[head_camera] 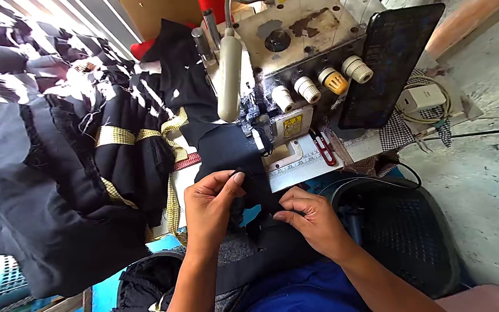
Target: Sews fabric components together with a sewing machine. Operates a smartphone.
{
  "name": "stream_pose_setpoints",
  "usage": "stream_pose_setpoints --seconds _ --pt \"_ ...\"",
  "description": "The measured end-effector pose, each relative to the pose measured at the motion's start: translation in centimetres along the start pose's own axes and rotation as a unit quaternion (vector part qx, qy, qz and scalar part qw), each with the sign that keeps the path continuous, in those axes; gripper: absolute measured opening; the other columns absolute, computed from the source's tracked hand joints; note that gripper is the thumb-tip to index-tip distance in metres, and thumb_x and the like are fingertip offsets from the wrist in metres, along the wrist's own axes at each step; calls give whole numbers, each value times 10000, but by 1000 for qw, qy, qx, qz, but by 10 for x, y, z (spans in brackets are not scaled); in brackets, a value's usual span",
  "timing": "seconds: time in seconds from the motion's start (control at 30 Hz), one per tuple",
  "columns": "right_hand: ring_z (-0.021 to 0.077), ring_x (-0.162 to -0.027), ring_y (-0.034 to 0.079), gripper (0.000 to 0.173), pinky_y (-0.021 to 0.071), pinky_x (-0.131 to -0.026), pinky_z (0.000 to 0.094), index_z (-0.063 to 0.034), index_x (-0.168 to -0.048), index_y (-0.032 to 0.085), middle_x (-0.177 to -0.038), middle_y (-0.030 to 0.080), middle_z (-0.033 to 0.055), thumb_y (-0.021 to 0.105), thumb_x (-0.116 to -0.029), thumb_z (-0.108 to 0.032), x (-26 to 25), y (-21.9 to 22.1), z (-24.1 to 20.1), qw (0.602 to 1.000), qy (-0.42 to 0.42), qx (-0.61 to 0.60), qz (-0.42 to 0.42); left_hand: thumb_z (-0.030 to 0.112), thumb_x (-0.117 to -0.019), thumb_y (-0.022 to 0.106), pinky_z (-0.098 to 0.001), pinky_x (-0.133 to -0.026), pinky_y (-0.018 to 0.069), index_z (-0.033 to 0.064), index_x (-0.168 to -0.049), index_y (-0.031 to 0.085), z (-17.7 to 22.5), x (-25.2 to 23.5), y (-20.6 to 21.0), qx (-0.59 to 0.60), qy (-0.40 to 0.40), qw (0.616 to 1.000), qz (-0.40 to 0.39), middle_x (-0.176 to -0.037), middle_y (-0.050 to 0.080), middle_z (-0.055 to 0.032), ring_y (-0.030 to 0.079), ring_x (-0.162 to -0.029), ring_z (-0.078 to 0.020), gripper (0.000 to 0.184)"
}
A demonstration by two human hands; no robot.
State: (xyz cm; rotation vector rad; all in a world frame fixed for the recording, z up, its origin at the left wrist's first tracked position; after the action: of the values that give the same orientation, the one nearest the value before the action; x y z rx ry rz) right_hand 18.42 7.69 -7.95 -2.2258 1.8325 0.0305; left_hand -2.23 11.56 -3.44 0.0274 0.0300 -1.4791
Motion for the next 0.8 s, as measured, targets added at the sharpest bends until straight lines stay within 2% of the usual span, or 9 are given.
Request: stream_pose_setpoints --seconds 0.13,0.27,0.33,0.4,0.47,0.5,0.57,0.63,0.8 --pt "38 -890 637 260 530 -796 173 -42 -840 753 -881 693 16 739 -953 -275 0 2 2 999 5 -37 -20 90 -951 706 -277 -688 634 53 -956 752 2 -3 1 -16 17 1000 -18 -762 744 -23 722 -677 -111 60" --pt "29 -856 657 213 550 -779 177 -24 -898 760 -870 714 18 719 -971 -221 -2 4 -5 996 4 -76 -51 193 -947 730 -239 -642 613 125 -976 769 31 -25 -6 -167 85 971 -145 -913 742 31 697 -724 -78 84" --pt "30 -836 681 214 582 -776 194 6 -1067 743 -911 738 21 712 -972 -183 -9 7 -10 995 17 -93 -37 211 -924 751 -224 -644 609 140 -980 775 52 -45 -5 -244 134 939 -200 -939 743 50 694 -739 -51 94" --pt "29 -737 655 437 571 -694 195 18 -1344 614 -870 718 4 718 -966 -175 -22 13 -8 994 50 -101 -2 202 -903 772 -180 -642 583 129 -971 773 64 -69 2 -314 180 908 -212 -884 743 74 675 -715 4 100" --pt "45 -689 633 548 557 -656 200 20 -1443 512 -823 690 3 714 -970 -171 -36 24 7 990 84 -108 30 208 -877 805 -162 -625 543 132 -935 761 58 -90 7 -361 203 892 -183 -832 731 76 648 -682 29 105" --pt "55 -680 633 518 556 -652 212 24 -1415 533 -808 689 6 712 -970 -172 -41 29 16 987 102 -117 35 214 -873 810 -172 -627 537 137 -923 742 51 -97 7 -369 206 891 -168 -833 716 70 638 -686 19 114" --pt "53 -705 673 320 579 -668 215 17 -1218 660 -832 725 11 711 -969 -177 -45 33 24 983 124 -131 32 231 -876 803 -196 -662 540 137 -925 740 41 -100 5 -372 214 892 -146 -872 708 63 638 -731 3 123" --pt "39 -760 698 205 597 -713 200 -6 -1095 708 -884 743 15 711 -966 -166 -38 33 25 984 121 -132 26 262 -894 783 -183 -668 528 136 -929 758 33 -91 -1 -392 218 885 -120 -886 711 68 631 -743 17 133" --pt "40 -789 710 177 603 -734 196 -10 -1060 732 -898 754 19 734 -941 -141 -18 26 25 987 113 -113 26 249 -975 677 -147 -694 513 129 -976 771 35 -74 -6 -425 215 872 -114 -936 722 48 626 -777 36 152"
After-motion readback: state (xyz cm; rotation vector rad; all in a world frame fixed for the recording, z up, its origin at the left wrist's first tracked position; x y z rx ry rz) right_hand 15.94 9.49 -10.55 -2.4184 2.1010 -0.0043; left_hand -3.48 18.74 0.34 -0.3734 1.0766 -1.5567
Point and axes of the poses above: each hand's wrist, its own x-axis away from the middle knuckle, its own y-axis out of the palm, z = x × y, the point moved 5 cm from there along -x, towards the middle knuckle
